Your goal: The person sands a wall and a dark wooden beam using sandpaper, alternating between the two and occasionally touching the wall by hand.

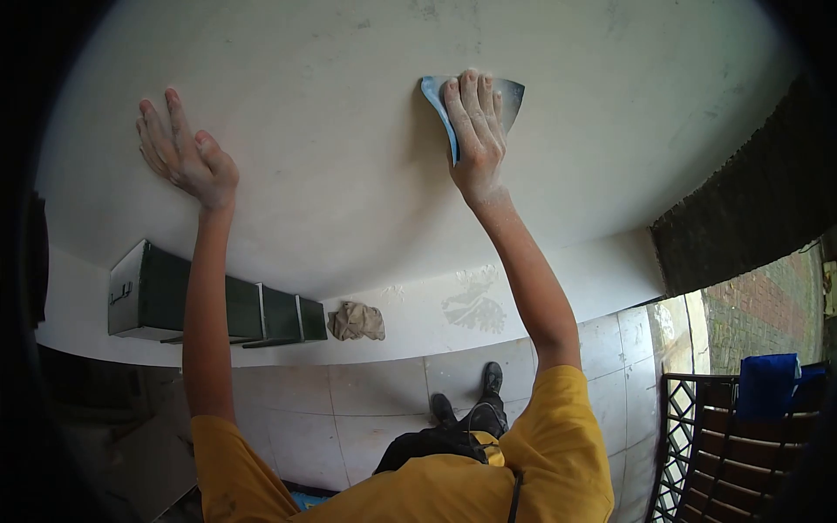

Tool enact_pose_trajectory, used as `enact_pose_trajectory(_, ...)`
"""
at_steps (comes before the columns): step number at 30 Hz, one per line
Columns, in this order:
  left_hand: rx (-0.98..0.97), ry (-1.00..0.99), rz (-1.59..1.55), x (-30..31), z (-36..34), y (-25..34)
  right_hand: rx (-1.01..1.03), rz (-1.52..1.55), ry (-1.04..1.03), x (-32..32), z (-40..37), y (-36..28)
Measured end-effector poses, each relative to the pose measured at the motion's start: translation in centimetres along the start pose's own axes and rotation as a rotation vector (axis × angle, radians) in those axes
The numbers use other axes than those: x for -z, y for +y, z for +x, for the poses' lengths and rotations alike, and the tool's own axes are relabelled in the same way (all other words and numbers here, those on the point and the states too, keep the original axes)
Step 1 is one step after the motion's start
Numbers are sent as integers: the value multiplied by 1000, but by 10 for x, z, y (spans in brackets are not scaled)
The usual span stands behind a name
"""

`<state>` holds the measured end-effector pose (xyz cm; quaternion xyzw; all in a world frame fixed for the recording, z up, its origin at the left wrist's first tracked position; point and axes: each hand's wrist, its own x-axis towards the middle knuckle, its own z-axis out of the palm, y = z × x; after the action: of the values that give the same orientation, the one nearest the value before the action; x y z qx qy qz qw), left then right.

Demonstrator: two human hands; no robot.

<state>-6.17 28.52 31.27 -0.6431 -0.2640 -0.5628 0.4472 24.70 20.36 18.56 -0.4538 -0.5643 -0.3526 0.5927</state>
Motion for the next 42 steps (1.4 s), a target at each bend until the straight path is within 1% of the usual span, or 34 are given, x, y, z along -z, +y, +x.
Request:
enact_pose_trajectory(2, 24, -18, 3, 2, -1, 1, 48, -8, 29, -5, 30, -1)
enact_pose_trajectory(4, 34, -16, -4, 2, 0, 1, 121, 52, 72, -6, 70, -7)
enact_pose_trajectory(6, 30, -9, -16, 2, 0, 1, 229, 68, 97, -4, 128, -21)
enact_pose_trajectory(8, 37, -8, -24, 2, -1, 1, 229, 21, 49, 1, 189, -35)
enact_pose_trajectory(11, 46, -9, -27, 3, -1, 1, 283, 33, 103, -5, 217, -36)
enact_pose_trajectory(14, 34, -1, -31, 3, 0, 1, 293, -23, 44, -1, 198, -27)
enact_pose_trajectory(15, 24, 4, -37, 2, 1, 1, 276, -13, 44, 2, 177, -23)
enact_pose_trajectory(17, 24, 34, -47, -3, 0, 0, 235, 26, 53, -2, 111, -11)
enact_pose_trajectory(18, 24, 57, -53, -5, 0, 0, 212, 59, 19, -1, 86, -5)
enact_pose_trajectory(19, 12, 55, -44, -5, 0, 0, 167, -2, 1, 0, 58, -5)
enact_pose_trajectory(21, -18, 60, -26, -6, 0, 0, 48, -25, -131, 6, -8, 0)
enact_pose_trajectory(24, -70, -2, 8, -1, -1, 0, -61, -55, -260, 14, -132, 12)
enact_pose_trajectory(26, -98, 25, -43, -3, 2, 3, -246, 3, -334, 22, -212, 6)
enact_pose_trajectory(28, -86, 33, -81, -4, -2, 4, -460, -32, -502, 37, -275, -24)
enact_pose_trajectory(29, -72, 33, -89, -6, -2, 1, -641, 6, -639, 45, -316, -40)
enact_pose_trajectory(30, -58, 34, -97, -6, -3, -1, -869, 0, -797, 54, -346, -61)
enact_pose_trajectory(32, -33, 33, -89, -4, -2, 2, -1203, 68, -715, 74, -363, -89)
enact_pose_trajectory(33, -19, 28, -87, -2, -2, 4, -1165, 53, -593, 74, -358, -93)
enact_pose_trajectory(35, 8, 15, -85, 0, -3, 6, -1075, 14, -361, 71, -312, -88)
enact_pose_trajectory(37, 22, -2, -84, 0, -3, 7, -1044, 38, -202, 57, -250, -80)
enact_pose_trajectory(39, 18, -21, -87, 2, -3, 5, -967, 61, -57, 35, -203, -72)
enact_pose_trajectory(40, -1, -29, -99, 2, -2, 5, -923, 83, -26, 23, -185, -74)
enact_pose_trajectory(42, -43, -40, -111, 4, -1, 4, -815, 122, -18, -7, -173, -75)
